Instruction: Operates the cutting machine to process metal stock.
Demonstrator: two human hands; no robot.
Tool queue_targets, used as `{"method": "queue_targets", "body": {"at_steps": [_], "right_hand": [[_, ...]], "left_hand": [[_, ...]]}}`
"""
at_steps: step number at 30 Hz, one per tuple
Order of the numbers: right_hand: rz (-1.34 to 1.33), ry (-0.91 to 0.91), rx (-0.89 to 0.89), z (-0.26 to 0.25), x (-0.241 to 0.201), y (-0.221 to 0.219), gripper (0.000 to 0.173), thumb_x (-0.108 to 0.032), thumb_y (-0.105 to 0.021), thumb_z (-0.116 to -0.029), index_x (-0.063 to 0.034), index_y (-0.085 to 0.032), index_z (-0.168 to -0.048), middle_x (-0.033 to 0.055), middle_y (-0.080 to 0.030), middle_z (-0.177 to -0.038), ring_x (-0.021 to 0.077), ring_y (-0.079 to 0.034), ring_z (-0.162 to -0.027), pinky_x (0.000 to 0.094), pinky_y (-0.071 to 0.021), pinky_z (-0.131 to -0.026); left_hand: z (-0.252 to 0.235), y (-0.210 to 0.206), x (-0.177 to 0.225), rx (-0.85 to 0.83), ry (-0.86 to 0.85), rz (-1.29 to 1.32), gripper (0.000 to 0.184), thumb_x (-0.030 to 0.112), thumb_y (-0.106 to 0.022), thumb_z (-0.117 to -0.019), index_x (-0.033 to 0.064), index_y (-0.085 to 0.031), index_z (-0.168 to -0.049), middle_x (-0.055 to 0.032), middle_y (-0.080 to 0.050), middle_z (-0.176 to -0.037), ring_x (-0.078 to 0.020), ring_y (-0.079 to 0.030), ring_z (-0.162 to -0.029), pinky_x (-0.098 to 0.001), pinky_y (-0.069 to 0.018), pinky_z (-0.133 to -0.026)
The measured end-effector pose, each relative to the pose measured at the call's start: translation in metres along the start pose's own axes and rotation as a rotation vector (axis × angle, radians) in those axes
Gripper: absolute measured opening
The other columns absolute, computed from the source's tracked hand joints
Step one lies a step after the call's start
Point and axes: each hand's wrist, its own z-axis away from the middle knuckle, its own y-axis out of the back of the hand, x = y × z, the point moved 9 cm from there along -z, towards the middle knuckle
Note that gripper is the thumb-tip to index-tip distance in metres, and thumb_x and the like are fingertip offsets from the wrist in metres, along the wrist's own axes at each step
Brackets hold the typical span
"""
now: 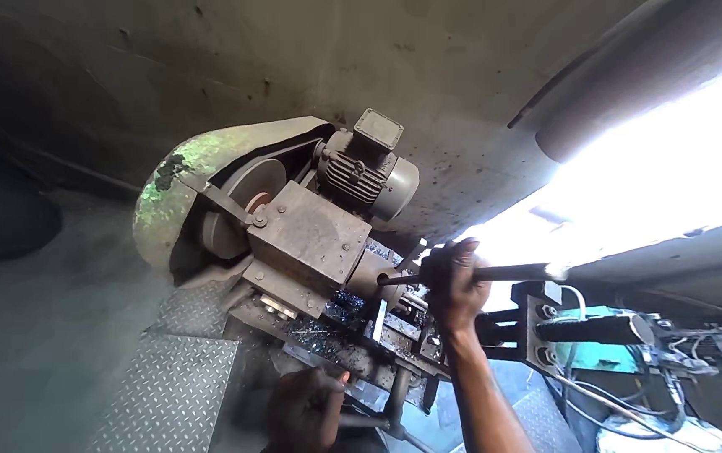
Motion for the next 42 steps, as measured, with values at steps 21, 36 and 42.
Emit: {"method": "queue_targets", "body": {"at_steps": [21, 36, 42], "right_hand": [[0.187, -0.065, -0.050, 0.003, 0.015, -0.007, 0.050, -0.044, -0.040, -0.1091, -0.0242, -0.048, -0.064, -0.0138, -0.047, -0.052, -0.0017, -0.047, -0.045, 0.0203, -0.0430, -0.046], [0.136, -0.055, -0.063, -0.008, 0.004, -0.010, 0.050, -0.045, -0.042, -0.1092, -0.0256, -0.045, -0.063, -0.0148, -0.042, -0.051, -0.0019, -0.042, -0.044, 0.0202, -0.0402, -0.045], [0.269, -0.116, -0.188, 0.039, 0.079, -0.013, 0.060, -0.049, -0.042, -0.1091, -0.0141, -0.047, -0.061, 0.0004, -0.042, -0.051, 0.0126, -0.040, -0.041, 0.0309, -0.0337, -0.039]], "left_hand": [[0.001, -0.001, -0.002, -0.029, -0.003, 0.030, 0.017, 0.024, -0.067, -0.0974, 0.0145, -0.064, -0.084, 0.0074, -0.058, -0.061, 0.0048, -0.050, -0.049, -0.0111, -0.0441, -0.047], [0.002, -0.001, -0.004, 0.010, -0.013, 0.021, 0.019, 0.024, -0.069, -0.0953, 0.0130, -0.064, -0.080, 0.0065, -0.059, -0.062, 0.0049, -0.049, -0.049, -0.0109, -0.0428, -0.046], [0.003, -0.002, -0.001, 0.003, -0.032, 0.063, 0.016, 0.022, -0.069, -0.0948, 0.0142, -0.064, -0.082, 0.0079, -0.057, -0.060, 0.0047, -0.048, -0.047, -0.0110, -0.0425, -0.045]]}}
